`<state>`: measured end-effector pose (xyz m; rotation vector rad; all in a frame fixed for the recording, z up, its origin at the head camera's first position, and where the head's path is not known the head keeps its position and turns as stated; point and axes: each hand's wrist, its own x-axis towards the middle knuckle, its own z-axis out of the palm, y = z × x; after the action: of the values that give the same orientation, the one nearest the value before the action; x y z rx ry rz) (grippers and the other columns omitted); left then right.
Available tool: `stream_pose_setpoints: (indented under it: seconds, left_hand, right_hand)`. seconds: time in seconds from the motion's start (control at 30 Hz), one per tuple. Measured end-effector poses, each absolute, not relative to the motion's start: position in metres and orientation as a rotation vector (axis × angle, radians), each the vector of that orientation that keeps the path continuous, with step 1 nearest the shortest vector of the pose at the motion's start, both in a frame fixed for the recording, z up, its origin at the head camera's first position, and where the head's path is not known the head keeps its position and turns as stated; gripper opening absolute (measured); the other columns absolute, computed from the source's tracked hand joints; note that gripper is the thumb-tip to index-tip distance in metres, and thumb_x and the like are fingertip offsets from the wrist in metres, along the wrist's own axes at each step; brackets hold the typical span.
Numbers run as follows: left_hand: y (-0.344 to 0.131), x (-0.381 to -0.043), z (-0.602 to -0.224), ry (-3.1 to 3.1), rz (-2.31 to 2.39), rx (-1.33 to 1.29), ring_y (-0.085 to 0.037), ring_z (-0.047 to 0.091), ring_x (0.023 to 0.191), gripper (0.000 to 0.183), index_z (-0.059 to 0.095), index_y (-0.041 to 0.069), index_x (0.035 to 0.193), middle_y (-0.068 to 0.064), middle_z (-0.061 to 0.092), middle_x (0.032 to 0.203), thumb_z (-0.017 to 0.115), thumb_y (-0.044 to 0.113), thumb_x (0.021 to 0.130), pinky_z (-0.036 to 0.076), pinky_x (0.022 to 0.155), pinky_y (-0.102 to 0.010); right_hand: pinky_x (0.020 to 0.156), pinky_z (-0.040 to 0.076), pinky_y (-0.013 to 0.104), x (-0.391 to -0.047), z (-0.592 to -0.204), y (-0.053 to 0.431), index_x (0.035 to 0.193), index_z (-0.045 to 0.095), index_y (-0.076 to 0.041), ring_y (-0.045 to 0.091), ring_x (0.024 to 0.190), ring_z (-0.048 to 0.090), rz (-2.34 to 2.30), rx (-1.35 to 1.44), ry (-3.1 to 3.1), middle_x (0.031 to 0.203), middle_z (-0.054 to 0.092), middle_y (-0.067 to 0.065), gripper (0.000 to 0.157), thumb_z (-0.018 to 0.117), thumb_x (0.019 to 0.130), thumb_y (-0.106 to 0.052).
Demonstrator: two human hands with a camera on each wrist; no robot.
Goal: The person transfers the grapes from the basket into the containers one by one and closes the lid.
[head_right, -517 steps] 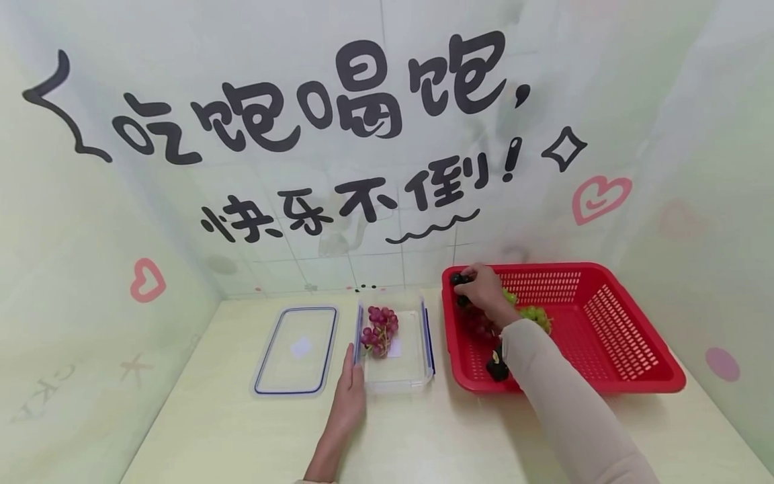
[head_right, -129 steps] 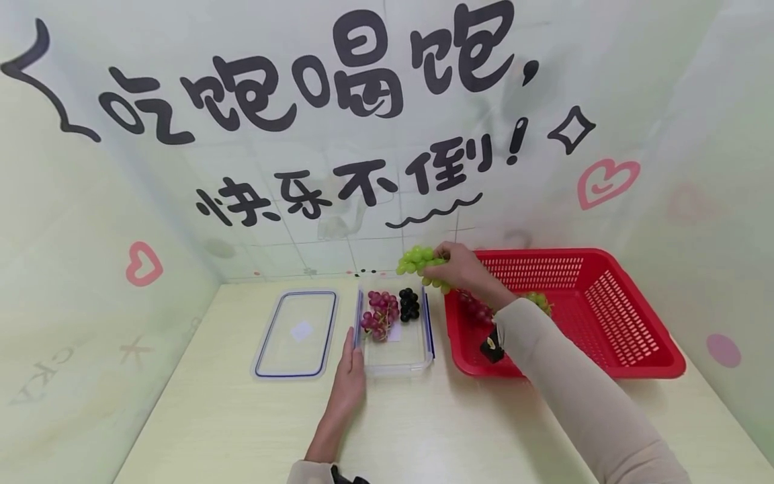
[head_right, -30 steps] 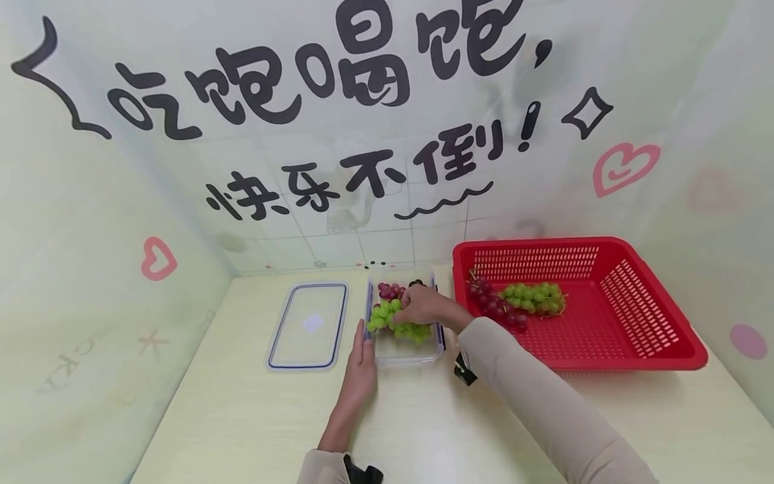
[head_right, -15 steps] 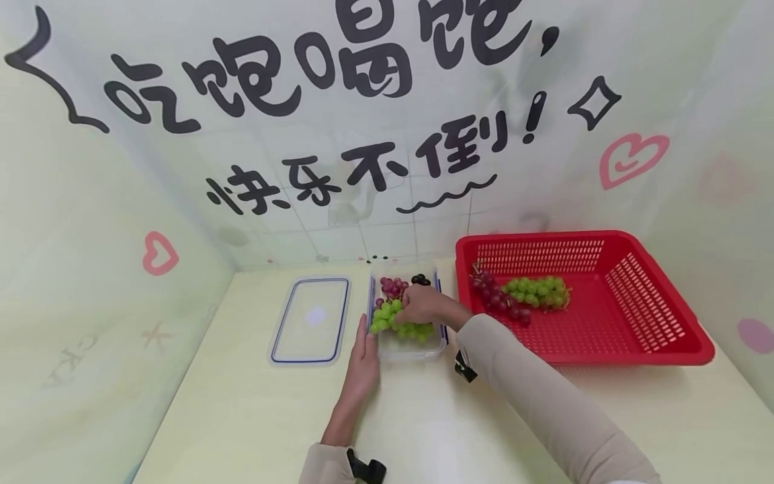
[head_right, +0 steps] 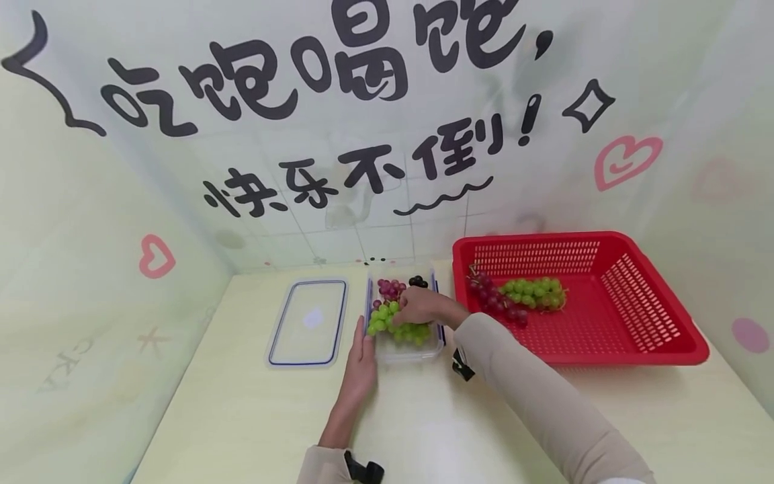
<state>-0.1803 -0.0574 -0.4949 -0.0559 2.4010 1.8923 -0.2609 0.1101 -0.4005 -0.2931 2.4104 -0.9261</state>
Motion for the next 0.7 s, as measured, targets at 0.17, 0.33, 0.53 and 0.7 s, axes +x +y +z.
stream_pose_setpoints:
  seconds: [0.17, 0.33, 0.53, 0.7]
  left_hand:
    - [-0.0582, -0.1793, -0.4954, 2.406, 1.897, -0.044, -0.033, 0.008, 0.153, 0.055, 0.006, 0.009, 0.160, -0.014, 0.007, 0.167, 0.024, 0.025, 0.111, 0.010, 0.124, -0.053]
    - [-0.0582, -0.1791, -0.4960, 2.419, 1.895, -0.041, -0.034, 0.009, 0.152, 0.054, 0.007, 0.008, 0.160, -0.014, 0.008, 0.167, 0.024, 0.023, 0.111, 0.011, 0.124, -0.053]
    - [-0.0584, -0.1788, -0.4963, 2.414, 1.903, -0.036, -0.033, 0.008, 0.153, 0.054, 0.007, 0.007, 0.160, -0.014, 0.008, 0.167, 0.024, 0.022, 0.111, 0.010, 0.124, -0.053]
    - [-0.0580, -0.1791, -0.4961, 2.411, 1.897, -0.037, -0.034, 0.008, 0.153, 0.054, 0.006, 0.008, 0.160, -0.014, 0.007, 0.167, 0.023, 0.023, 0.111, 0.010, 0.124, -0.054]
  right_hand:
    - [0.064, 0.043, 0.024, -0.2607, -0.3985, 0.1094, 0.095, 0.064, -0.006, 0.016, 0.079, 0.052, -0.911, -0.265, 2.394, 0.089, 0.060, 0.004, 0.020, 0.071, 0.091, -0.024]
    - [0.075, 0.050, 0.028, -0.2609, -0.3977, 0.1091, 0.110, 0.065, -0.004, 0.019, 0.092, 0.055, -0.906, -0.232, 2.388, 0.106, 0.064, 0.006, 0.030, 0.071, 0.091, -0.026]
    - [0.092, 0.053, 0.039, -0.2610, -0.3993, 0.1101, 0.127, 0.059, 0.001, 0.023, 0.106, 0.056, -0.925, -0.237, 2.382, 0.123, 0.062, 0.012, 0.046, 0.071, 0.091, -0.026]
    - [0.096, 0.052, 0.042, -0.2605, -0.3977, 0.1115, 0.126, 0.059, 0.000, 0.024, 0.109, 0.054, -0.950, -0.229, 2.362, 0.127, 0.060, 0.013, 0.045, 0.071, 0.091, -0.026]
